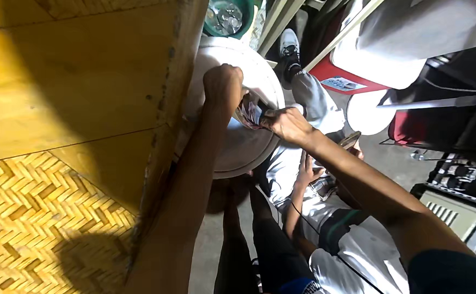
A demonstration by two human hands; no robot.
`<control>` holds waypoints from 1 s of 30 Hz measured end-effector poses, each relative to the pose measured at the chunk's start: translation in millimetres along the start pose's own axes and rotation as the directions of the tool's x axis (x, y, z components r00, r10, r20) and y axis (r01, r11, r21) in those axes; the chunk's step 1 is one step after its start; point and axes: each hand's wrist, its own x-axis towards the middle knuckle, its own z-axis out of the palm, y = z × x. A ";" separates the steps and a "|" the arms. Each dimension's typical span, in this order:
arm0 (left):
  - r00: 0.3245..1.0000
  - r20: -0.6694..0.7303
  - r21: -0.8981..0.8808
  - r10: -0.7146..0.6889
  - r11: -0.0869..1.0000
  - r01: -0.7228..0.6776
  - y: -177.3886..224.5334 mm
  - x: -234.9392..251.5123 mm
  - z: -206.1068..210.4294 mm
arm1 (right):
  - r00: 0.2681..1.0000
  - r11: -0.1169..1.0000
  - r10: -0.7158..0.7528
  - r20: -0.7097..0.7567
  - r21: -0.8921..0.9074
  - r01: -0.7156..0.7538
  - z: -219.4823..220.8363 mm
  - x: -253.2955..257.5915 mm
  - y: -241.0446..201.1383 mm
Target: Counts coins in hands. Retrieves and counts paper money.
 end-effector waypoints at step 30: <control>0.989 -0.017 -0.092 -0.144 0.986 0.142 -1.1 -13.7 13.6 | 0.954 0.954 0.299 0.012 0.008 -0.299 -10.8 27.8 4.3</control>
